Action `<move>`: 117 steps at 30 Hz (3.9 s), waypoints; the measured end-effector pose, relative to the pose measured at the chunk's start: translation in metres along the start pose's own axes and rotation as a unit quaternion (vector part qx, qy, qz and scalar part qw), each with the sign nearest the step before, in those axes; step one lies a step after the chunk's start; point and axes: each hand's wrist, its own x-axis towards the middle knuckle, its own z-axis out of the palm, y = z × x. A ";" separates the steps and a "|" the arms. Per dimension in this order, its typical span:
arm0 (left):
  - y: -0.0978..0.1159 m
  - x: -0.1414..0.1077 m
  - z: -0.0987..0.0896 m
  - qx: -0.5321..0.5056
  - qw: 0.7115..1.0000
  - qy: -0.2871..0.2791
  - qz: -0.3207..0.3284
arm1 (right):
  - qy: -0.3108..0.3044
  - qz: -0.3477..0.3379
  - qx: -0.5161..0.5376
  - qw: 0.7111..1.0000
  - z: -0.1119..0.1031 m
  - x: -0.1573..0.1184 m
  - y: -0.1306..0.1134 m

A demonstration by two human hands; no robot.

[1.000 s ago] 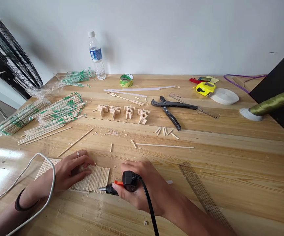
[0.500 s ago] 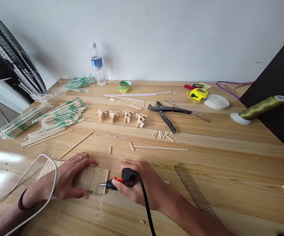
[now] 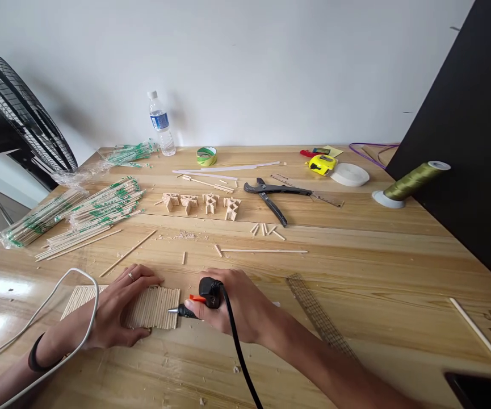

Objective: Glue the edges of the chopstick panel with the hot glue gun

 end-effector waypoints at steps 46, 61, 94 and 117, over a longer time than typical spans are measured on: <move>-0.013 0.030 0.013 -0.017 0.999 0.034 0.027 | -0.024 0.032 0.009 0.999 -0.010 0.004 0.010; -0.009 0.032 0.008 -0.010 1.000 0.007 0.016 | 0.032 0.023 -0.004 0.999 -0.008 0.007 0.010; -0.010 0.033 0.011 0.002 0.999 0.025 0.030 | 0.039 0.015 -0.039 0.998 -0.010 0.005 0.015; -0.011 0.033 0.011 -0.004 0.999 0.030 0.034 | 0.044 0.015 -0.042 0.998 -0.002 0.004 0.016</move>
